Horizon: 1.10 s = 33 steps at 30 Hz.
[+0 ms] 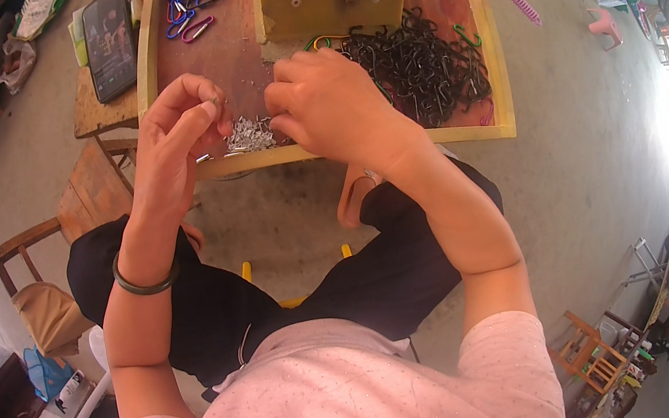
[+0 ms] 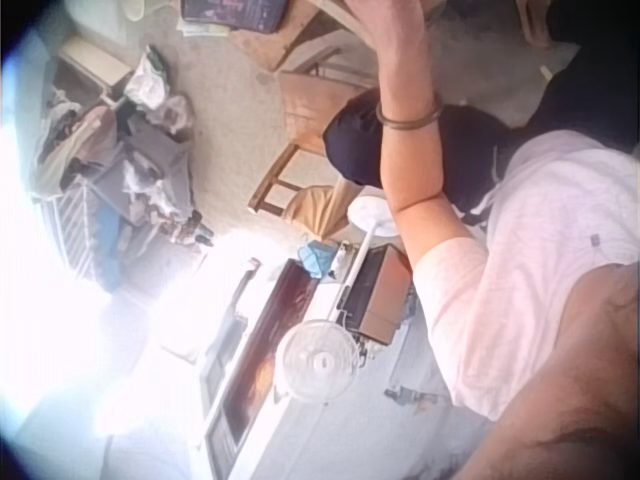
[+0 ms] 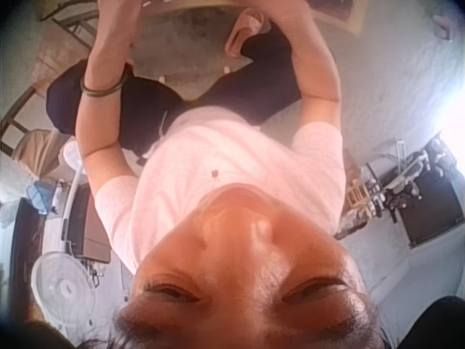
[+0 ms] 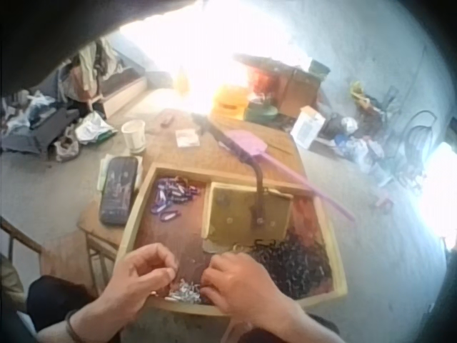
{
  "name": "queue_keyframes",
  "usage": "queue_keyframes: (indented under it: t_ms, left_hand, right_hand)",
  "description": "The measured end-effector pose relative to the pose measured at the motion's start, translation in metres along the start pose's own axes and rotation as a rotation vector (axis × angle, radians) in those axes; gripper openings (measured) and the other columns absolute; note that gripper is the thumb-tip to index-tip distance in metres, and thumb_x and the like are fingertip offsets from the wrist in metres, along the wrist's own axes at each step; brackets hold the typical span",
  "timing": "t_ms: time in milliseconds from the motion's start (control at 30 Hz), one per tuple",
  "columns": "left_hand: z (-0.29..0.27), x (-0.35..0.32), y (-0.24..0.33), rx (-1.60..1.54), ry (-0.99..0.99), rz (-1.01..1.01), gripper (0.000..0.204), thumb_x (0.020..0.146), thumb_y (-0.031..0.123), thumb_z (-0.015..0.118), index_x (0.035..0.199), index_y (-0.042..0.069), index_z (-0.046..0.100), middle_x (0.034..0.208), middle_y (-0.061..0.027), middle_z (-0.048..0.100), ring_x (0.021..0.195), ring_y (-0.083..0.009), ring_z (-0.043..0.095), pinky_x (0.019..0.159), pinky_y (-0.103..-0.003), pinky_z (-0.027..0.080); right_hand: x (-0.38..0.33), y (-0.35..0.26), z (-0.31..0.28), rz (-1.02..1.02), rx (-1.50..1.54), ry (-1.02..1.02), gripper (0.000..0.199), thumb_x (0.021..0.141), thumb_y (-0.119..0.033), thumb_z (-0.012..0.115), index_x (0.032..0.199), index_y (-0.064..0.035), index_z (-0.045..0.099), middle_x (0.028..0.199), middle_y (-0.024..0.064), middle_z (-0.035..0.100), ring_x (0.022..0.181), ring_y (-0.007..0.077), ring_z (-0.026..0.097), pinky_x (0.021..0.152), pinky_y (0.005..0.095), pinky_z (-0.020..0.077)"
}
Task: The person is assembling small colorful metal carabiners and chain links by hand. They pick up metal hooks and rings from a tray, connect them to one another, and place the finished assemblies back into different sections of the tray.
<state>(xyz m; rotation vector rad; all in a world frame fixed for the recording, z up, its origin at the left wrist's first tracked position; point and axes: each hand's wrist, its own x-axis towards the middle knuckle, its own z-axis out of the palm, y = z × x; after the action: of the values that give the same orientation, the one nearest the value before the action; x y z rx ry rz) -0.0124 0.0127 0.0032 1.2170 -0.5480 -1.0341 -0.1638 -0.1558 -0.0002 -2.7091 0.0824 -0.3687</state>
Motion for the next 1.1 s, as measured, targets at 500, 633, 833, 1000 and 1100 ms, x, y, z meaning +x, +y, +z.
queue_keyframes:
  t_ms: [500,633,833,1000,1100]
  left_hand:
    - [-0.006,-0.005,0.002,0.034,-0.035,-0.006,0.005,0.096,0.013,0.062,0.098,0.008,0.061,0.085,0.0017,0.062,0.076,-0.0037,0.054,0.067,-0.021,0.041]
    - [-0.002,-0.005,0.002,0.013,0.008,0.007,0.004,0.094,0.011,0.062,0.095,0.007,0.062,0.08,0.0018,0.062,0.069,-0.0012,0.048,0.06,-0.02,0.035]
    - [-0.009,-0.006,0.0,0.079,-0.041,-0.015,0.003,0.098,0.011,0.058,0.098,0.009,0.059,0.089,0.0015,0.058,0.083,-0.0072,0.058,0.072,-0.024,0.047]
    - [-0.001,-0.003,-0.003,0.04,0.002,-0.006,0.001,0.094,0.01,0.061,0.094,0.009,0.061,0.079,0.0031,0.062,0.065,-0.0006,0.042,0.058,-0.02,0.031]
    - [-0.006,-0.003,-0.002,0.077,-0.025,-0.02,0.002,0.096,0.011,0.059,0.096,0.009,0.06,0.083,0.0025,0.06,0.073,-0.0037,0.049,0.065,-0.022,0.039]
  right_hand:
    - [0.003,-0.002,0.003,0.09,-0.074,-0.031,0.009,0.084,-0.018,0.074,0.084,-0.0101,0.07,0.084,0.0047,0.066,0.089,0.0258,0.065,0.085,0.04,0.0463]
    - [-0.002,-0.001,-0.014,0.086,-0.075,-0.015,0.01,0.084,-0.014,0.075,0.087,-0.0075,0.068,0.085,0.0063,0.066,0.086,0.0282,0.064,0.085,0.0401,0.0466]
    - [-0.017,0.014,-0.043,0.252,-0.139,-0.153,0.008,0.083,-0.011,0.074,0.086,-0.0061,0.069,0.081,0.0061,0.066,0.082,0.0275,0.064,0.084,0.0388,0.0461]
    - [-0.026,0.009,-0.034,0.134,-0.201,-0.119,0.004,0.082,-0.009,0.073,0.083,-0.0073,0.069,0.08,0.0051,0.065,0.082,0.0263,0.064,0.082,0.0378,0.0468]
    - [-0.028,0.005,-0.028,0.077,-0.261,-0.038,0.005,0.081,-0.008,0.074,0.081,-0.0087,0.069,0.08,0.0046,0.064,0.083,0.025,0.064,0.08,0.0374,0.0468]
